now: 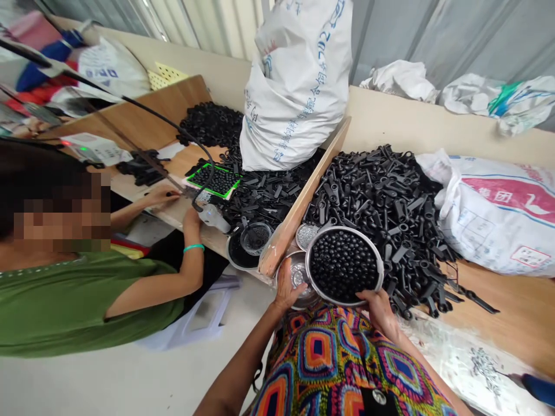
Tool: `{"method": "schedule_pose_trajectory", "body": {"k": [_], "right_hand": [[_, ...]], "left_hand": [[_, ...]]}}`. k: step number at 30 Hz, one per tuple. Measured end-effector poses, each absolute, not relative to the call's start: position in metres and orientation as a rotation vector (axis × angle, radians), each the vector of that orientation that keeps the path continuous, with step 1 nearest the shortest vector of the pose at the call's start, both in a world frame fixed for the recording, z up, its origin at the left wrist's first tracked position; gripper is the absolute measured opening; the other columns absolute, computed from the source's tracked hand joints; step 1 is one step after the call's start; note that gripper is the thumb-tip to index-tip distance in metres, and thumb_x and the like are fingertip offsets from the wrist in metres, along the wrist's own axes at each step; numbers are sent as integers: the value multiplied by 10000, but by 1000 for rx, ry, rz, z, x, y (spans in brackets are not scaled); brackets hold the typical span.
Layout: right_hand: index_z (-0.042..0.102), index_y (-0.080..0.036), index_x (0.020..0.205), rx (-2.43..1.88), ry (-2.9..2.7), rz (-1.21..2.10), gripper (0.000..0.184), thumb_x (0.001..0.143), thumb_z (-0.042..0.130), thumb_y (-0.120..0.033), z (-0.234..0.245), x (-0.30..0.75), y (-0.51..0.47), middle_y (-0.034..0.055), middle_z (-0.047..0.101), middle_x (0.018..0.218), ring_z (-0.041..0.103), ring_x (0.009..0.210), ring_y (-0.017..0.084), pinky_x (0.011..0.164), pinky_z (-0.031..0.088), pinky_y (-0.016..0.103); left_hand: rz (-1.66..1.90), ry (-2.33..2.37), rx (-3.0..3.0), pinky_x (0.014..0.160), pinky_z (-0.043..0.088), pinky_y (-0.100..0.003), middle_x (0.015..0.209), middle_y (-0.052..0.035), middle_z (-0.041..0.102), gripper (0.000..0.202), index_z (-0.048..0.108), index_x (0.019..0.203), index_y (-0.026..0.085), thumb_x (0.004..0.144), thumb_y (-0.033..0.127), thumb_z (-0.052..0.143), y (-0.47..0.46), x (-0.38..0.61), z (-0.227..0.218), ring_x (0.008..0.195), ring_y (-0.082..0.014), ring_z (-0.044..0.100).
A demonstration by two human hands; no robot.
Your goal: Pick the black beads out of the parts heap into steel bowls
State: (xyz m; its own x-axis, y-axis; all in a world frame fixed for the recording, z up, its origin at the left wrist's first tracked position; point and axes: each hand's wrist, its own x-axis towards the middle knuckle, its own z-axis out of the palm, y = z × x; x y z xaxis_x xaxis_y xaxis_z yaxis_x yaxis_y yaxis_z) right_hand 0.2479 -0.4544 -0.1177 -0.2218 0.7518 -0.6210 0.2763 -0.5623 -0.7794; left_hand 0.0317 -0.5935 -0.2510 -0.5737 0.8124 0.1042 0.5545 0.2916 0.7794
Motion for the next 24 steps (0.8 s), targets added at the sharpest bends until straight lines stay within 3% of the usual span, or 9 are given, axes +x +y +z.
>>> {"method": "schedule_pose_trajectory", "body": {"k": [7,17,24], "right_hand": [[515,-211,882,-1681,-1455,1706,317,572,576,-211,-132,225,-458,-63,540,603,510,520,152,458,419,261],[486,-201,1171,-1650,-1757,1434,585,590,534,-241,-134,202,-466,-7,609,929,525,883,213,814,409,312],[525,-207,1086,-1688,-1696,1391,487,603,547,-268,-131,198,-474,-22,599,830,531,810,196,758,430,301]], "left_hand": [[1284,2011,1029,1120,199,-427,1466,-169,238,873,122,1424,104,720,500,454,-584,21,-255,1356,-278,229],[1371,1928,876,1125,211,-391,1459,-129,285,776,183,1418,103,762,490,330,-577,14,-251,1356,-239,240],[1444,1923,872,1131,194,-359,1447,-121,307,739,215,1407,112,796,522,287,-578,12,-259,1349,-213,259]]}}
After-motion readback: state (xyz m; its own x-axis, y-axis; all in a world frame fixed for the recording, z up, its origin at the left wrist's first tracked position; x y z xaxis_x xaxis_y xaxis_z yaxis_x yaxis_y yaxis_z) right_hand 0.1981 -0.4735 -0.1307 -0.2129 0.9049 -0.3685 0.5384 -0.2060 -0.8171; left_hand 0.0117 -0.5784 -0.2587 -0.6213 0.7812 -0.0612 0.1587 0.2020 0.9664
